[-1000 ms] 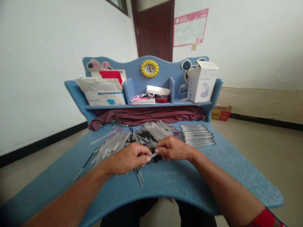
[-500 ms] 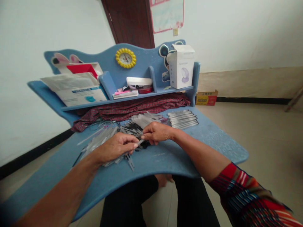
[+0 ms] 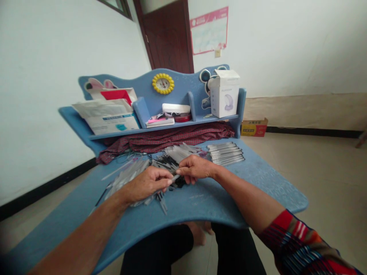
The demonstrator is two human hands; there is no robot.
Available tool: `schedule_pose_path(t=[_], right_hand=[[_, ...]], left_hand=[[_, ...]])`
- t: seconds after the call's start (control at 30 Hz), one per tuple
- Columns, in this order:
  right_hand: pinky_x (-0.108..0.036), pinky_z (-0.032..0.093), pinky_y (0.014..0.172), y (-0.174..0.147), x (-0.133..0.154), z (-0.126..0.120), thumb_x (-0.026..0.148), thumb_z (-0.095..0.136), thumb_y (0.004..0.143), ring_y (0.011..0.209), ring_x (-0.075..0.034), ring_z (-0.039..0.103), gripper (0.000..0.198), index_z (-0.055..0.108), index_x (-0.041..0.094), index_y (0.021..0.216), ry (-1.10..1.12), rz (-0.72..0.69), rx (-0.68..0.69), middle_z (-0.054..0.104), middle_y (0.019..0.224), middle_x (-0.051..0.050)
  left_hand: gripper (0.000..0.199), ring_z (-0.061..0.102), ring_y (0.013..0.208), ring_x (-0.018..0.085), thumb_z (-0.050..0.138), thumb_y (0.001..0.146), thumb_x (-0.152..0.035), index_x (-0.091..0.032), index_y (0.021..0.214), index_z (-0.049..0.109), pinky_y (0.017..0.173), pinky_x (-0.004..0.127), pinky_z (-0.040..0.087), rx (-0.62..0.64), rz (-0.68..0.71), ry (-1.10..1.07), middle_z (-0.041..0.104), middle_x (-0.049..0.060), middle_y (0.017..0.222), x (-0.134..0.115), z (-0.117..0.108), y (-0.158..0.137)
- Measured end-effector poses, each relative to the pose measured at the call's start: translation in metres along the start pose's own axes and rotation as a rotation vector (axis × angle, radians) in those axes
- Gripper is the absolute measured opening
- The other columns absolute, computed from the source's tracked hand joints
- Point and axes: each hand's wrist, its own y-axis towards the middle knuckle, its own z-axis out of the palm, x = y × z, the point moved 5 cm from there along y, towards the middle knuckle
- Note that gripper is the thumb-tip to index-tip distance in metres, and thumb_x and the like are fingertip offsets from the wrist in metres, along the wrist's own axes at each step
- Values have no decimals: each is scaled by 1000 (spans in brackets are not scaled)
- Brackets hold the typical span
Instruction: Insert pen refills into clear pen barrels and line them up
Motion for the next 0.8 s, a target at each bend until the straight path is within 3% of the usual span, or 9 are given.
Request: schedule_pose_path(t=[0.3,0.8], right_hand=[[-18,44,42,0,1,-1,60,57,77,41,-8,55,47,51,15,65,59,-10,-5,61,53,1],[-17,45,43,-2,-8,0,42,72,70,43,-8,59,35,59,12,80,177,68,109,65,56,1]], left_hand=[[26,47,50,9,53,77,-34,-11,78,65,51,21,36,0,20,5,54,-2,57,-2,0,-1],[23,45,49,8,54,75,-31,-11,76,65,48,20,35,7,9,-48,53,-3,56,-1,3,-2]])
